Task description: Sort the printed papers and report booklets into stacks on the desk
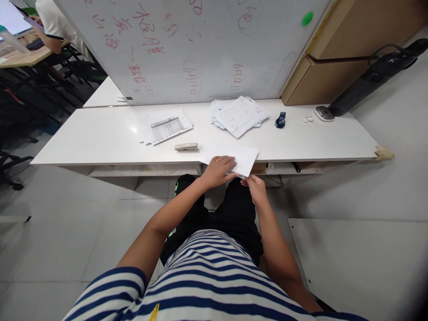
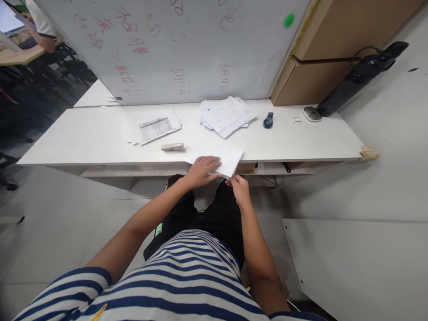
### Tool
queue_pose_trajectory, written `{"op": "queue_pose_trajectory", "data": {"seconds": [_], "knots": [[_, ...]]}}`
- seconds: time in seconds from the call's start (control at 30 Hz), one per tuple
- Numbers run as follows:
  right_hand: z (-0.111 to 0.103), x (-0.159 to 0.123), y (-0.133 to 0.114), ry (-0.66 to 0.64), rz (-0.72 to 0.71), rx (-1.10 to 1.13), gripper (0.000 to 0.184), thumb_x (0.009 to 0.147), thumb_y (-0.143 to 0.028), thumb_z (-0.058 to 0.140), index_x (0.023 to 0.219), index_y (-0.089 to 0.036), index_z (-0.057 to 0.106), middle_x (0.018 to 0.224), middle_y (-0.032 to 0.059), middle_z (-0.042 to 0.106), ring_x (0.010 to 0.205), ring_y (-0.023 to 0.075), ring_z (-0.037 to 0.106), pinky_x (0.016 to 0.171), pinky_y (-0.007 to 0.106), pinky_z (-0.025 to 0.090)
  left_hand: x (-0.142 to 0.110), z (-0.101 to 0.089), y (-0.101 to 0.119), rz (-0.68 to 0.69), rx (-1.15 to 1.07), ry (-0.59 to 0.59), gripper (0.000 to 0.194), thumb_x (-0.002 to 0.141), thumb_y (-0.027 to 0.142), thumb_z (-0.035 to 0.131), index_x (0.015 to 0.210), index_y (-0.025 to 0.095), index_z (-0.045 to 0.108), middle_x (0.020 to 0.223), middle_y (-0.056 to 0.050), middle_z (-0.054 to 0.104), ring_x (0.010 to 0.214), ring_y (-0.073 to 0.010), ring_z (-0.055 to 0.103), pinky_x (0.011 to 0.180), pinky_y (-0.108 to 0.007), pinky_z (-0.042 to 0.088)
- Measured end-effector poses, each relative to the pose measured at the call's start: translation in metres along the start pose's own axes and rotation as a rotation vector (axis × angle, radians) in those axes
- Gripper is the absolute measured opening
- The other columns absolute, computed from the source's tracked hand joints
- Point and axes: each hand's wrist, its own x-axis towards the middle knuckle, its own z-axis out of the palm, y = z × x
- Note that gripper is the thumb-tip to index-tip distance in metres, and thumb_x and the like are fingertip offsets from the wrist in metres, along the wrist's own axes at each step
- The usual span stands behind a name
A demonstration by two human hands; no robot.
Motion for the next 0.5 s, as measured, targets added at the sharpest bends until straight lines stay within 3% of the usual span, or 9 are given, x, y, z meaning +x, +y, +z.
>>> {"op": "queue_pose_trajectory", "data": {"seconds": [0.1,0.27,0.37,0.5], "knots": [[-0.001,0.001,0.002,-0.001,0.009,0.021,0.044,0.068,-0.062,0.069,0.064,-0.018,0.064,0.061,0.0019,0.066,0.059,0.0149,0.059,0.064,0.028,0.046,-0.008,0.012,0.006,0.071,0.08,-0.097,0.051,0.09,0.051,0.053,0.13,0.02,0.053,0.143,-0.01,0.049,0.134,-0.0272,0.04,0.11,-0.046,0.028],[-0.001,0.003,-0.001,0.048,0.114,0.136,0.059,0.073,-0.076,0.053,0.073,-0.018,0.066,0.067,0.0051,0.068,0.062,0.0168,0.062,0.058,0.028,0.047,-0.01,0.017,0.001,0.09,0.156,-0.123,0.041,0.092,0.031,0.054,0.132,0.022,0.051,0.145,-0.008,0.047,0.135,-0.0256,0.04,0.109,-0.045,0.029],[0.002,0.003,-0.005,0.032,0.1,0.134,0.053,0.071,-0.069,0.062,0.086,-0.019,0.067,0.076,0.0035,0.07,0.066,0.0156,0.062,0.055,0.025,0.047,-0.01,0.017,0.0,0.103,0.161,-0.109,0.036,0.093,0.025,0.049,0.129,0.023,0.054,0.143,-0.007,0.049,0.133,-0.0247,0.042,0.107,-0.045,0.031],[0.008,0.002,-0.012,-0.021,0.029,0.143,0.047,0.071,-0.055,0.07,0.104,-0.021,0.063,0.094,0.002,0.07,0.071,0.0154,0.062,0.052,0.025,0.048,-0.015,0.015,0.006,0.141,0.095,-0.076,0.03,0.097,0.03,0.043,0.121,0.022,0.059,0.135,-0.008,0.056,0.126,-0.0225,0.048,0.102,-0.041,0.036]]}}
